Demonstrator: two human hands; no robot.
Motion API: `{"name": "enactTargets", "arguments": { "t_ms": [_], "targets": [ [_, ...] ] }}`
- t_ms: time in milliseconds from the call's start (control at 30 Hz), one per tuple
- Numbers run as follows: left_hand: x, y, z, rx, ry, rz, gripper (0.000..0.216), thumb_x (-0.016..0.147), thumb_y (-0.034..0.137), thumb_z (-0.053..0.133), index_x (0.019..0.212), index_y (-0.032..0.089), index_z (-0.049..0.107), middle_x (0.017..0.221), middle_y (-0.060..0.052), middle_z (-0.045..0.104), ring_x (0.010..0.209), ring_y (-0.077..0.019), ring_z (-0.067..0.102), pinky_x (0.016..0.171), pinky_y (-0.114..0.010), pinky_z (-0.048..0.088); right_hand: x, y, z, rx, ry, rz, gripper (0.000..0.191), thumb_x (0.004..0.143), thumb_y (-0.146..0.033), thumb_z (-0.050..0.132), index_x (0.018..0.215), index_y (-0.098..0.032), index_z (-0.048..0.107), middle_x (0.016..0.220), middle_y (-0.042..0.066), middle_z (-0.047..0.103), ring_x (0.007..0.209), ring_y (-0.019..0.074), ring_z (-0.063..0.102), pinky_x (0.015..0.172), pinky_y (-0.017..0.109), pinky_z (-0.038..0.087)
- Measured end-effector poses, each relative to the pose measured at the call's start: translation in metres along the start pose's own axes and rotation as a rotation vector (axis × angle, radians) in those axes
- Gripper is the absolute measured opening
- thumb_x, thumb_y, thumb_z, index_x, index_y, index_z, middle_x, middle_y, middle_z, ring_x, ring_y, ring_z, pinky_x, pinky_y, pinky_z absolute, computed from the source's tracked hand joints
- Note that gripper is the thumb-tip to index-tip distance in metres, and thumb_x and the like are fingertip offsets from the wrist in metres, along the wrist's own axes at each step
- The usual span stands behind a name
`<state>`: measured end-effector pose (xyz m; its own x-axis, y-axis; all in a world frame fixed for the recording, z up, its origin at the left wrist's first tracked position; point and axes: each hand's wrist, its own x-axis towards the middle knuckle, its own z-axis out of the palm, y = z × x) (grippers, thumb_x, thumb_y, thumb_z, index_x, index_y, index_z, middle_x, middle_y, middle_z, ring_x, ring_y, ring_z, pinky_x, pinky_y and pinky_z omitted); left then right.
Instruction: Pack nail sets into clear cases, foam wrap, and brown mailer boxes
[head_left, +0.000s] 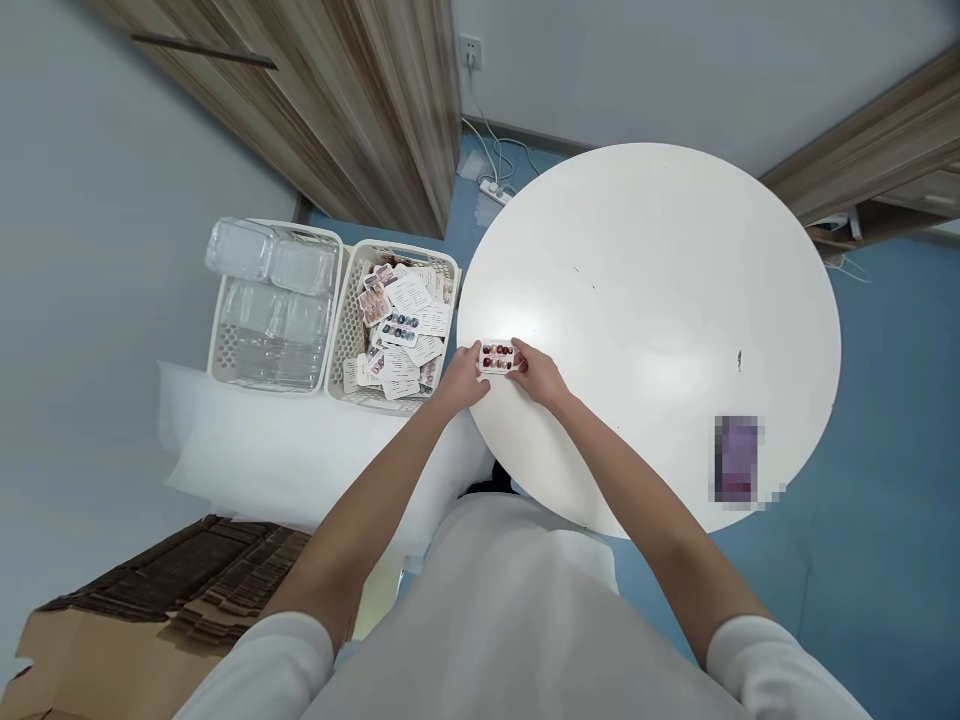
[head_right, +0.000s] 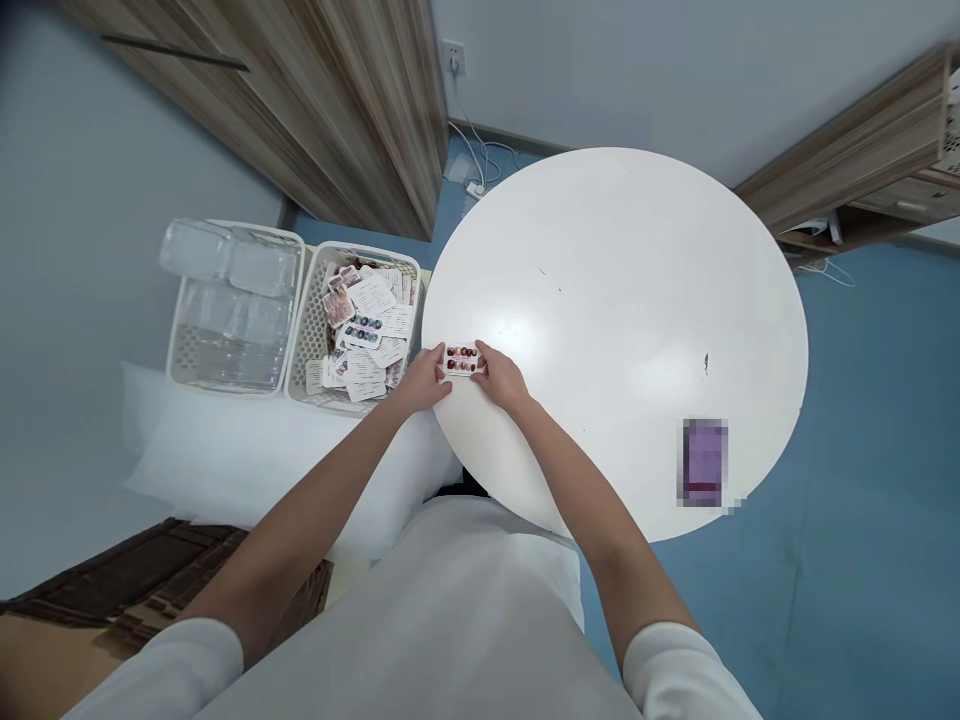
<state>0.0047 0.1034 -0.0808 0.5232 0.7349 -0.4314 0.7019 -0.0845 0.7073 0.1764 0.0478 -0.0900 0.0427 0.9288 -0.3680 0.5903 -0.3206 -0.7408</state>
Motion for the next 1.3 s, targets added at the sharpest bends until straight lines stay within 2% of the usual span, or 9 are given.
{"name": "enactTargets", "arguments": {
  "t_ms": [100, 433, 533, 667, 833, 1300],
  "targets": [
    [0.002, 0.000, 0.000, -0.004, 0.001, -0.021, 0.054, 0.066, 0.011, 0.053, 0.117, 0.019, 0.039, 0.098, -0.006, 0.040, 0.071, -0.0128, 0.049, 0.073, -0.029, 0.045, 0.005, -0.001, 0.002, -0.020, 0.000, 0.038, 0.061, 0.071, -0.017, 0.058, 0.128, -0.024, 0.035, 0.091, 0.002, 0.057, 0.072, 0.0141, 0.051, 0.065, 0.029, 0.042],
    [0.003, -0.001, 0.004, 0.007, 0.012, -0.073, 0.071, 0.067, 0.016, 0.054, 0.133, 0.014, 0.026, 0.109, -0.010, 0.038, 0.076, -0.0137, 0.052, 0.078, -0.030, 0.045, 0.006, -0.006, 0.008, -0.090, 0.051, 0.087, 0.059, 0.072, -0.015, 0.056, 0.126, -0.023, 0.036, 0.101, 0.007, 0.052, 0.083, 0.0186, 0.051, 0.065, 0.031, 0.043],
    [0.000, -0.001, 0.005, -0.035, 0.054, -0.111, 0.070, 0.068, 0.018, 0.054, 0.133, 0.015, 0.026, 0.114, -0.011, 0.038, 0.086, -0.0161, 0.053, 0.076, -0.029, 0.046, 0.001, -0.006, 0.012, 0.001, 0.096, 0.106, 0.058, 0.071, -0.016, 0.055, 0.126, -0.023, 0.037, 0.103, 0.007, 0.052, 0.082, 0.0179, 0.052, 0.070, 0.034, 0.045],
    [-0.004, -0.001, 0.008, -0.166, 0.132, -0.122, 0.066, 0.069, 0.016, 0.052, 0.131, 0.018, 0.030, 0.122, -0.011, 0.039, 0.103, -0.0182, 0.049, 0.078, -0.027, 0.047, -0.010, -0.007, 0.020, 0.249, 0.205, 0.182, 0.059, 0.071, -0.014, 0.050, 0.127, -0.023, 0.034, 0.107, 0.006, 0.052, 0.086, 0.0155, 0.053, 0.078, 0.034, 0.047],
    [-0.007, 0.001, 0.013, -0.241, 0.158, -0.118, 0.064, 0.069, 0.014, 0.051, 0.130, 0.017, 0.033, 0.124, -0.011, 0.042, 0.107, -0.0197, 0.048, 0.083, -0.030, 0.046, -0.017, -0.010, 0.029, 0.416, 0.260, 0.201, 0.060, 0.069, -0.008, 0.045, 0.126, -0.023, 0.035, 0.109, 0.006, 0.053, 0.094, 0.0145, 0.053, 0.083, 0.033, 0.046],
    [-0.009, 0.002, 0.014, -0.210, 0.168, -0.094, 0.060, 0.071, 0.018, 0.051, 0.129, 0.016, 0.035, 0.126, -0.010, 0.043, 0.108, -0.0204, 0.048, 0.081, -0.029, 0.047, -0.020, -0.019, 0.026, 0.325, 0.231, 0.240, 0.061, 0.067, -0.007, 0.045, 0.125, -0.021, 0.034, 0.112, 0.006, 0.053, 0.095, 0.0145, 0.052, 0.084, 0.032, 0.046]
  ]
}}
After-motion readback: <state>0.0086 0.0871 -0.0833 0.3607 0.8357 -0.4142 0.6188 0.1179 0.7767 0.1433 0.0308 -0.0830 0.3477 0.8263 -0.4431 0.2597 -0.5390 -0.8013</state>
